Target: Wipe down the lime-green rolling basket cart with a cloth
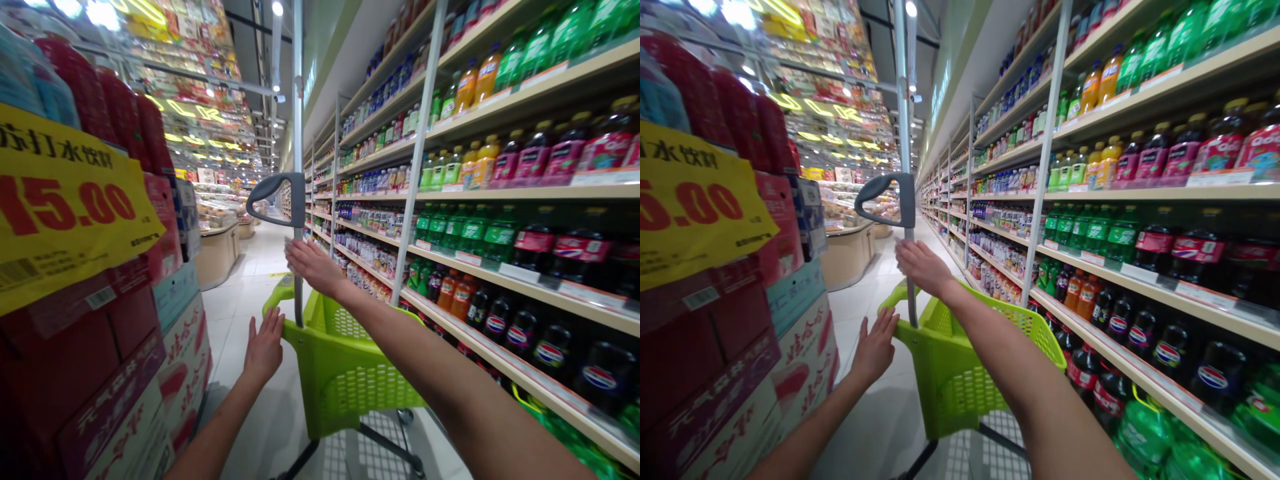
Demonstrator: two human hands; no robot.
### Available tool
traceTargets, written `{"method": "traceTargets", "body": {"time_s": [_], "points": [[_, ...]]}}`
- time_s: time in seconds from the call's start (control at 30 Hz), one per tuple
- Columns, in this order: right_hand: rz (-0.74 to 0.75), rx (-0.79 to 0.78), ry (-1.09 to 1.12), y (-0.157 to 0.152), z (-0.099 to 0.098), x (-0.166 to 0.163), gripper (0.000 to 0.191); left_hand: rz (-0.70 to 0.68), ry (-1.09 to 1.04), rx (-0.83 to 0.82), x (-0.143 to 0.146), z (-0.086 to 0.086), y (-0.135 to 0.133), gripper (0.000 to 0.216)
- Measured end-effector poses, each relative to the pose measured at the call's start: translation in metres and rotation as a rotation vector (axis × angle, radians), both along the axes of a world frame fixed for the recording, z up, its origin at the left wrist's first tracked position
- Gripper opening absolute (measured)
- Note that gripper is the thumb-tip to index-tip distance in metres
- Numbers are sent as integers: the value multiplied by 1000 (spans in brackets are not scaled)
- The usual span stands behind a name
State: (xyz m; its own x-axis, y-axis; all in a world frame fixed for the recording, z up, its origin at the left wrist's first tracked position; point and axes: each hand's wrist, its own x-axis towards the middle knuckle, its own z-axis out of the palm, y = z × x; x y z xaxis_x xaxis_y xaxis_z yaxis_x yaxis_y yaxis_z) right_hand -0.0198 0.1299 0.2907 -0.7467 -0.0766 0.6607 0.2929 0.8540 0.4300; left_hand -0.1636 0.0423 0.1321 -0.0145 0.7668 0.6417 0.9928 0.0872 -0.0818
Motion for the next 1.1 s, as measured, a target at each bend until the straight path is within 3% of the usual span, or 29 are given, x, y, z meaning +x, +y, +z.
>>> {"method": "traceTargets", "body": {"time_s": [0.07, 0.1, 0.17, 0.27, 0.33, 0.4, 0.47, 0.57, 0.67, 0.83, 1.0, 1.1], "points": [[-16, -14, 52, 0, 1, -1, 32, -1, 1, 0, 0, 0, 0, 64], [-18, -17, 38, -2, -10, 0, 33, 0, 2, -2, 0, -1, 0, 64], [-2, -21, -37, -8, -48, 5, 34, -1, 5, -2, -2, -2, 1, 63], [31, -89, -68, -15, -122, 14, 32, -11, 8, 9, -4, -5, 2, 64], [-26, -215, 55, -18, -162, 16, 32, -6, -6, 38, -2, -7, 3, 64], [-150, -376, 253, -20, -187, 15, 35, -12, -17, 79, 5, -8, 3, 64], [-232, -495, 366, -20, -196, 13, 37, -64, -1, 105, 16, -9, 5, 61], [-217, -535, 304, -17, -194, 18, 37, -134, 9, 107, 31, -11, 7, 59], [-275, -574, 256, -11, -196, 46, 31, -165, 15, 106, 37, -15, 6, 61], [-541, -683, 278, -6, -213, 94, 27, -241, 105, 32, 46, -20, 6, 61], [-445, -602, 281, -12, -215, 71, 30, -230, 131, -92, 76, -31, 23, 48], [-477, -593, 262, -7, -223, 91, 29, -203, 117, -102, 81, -34, 27, 48]]}}
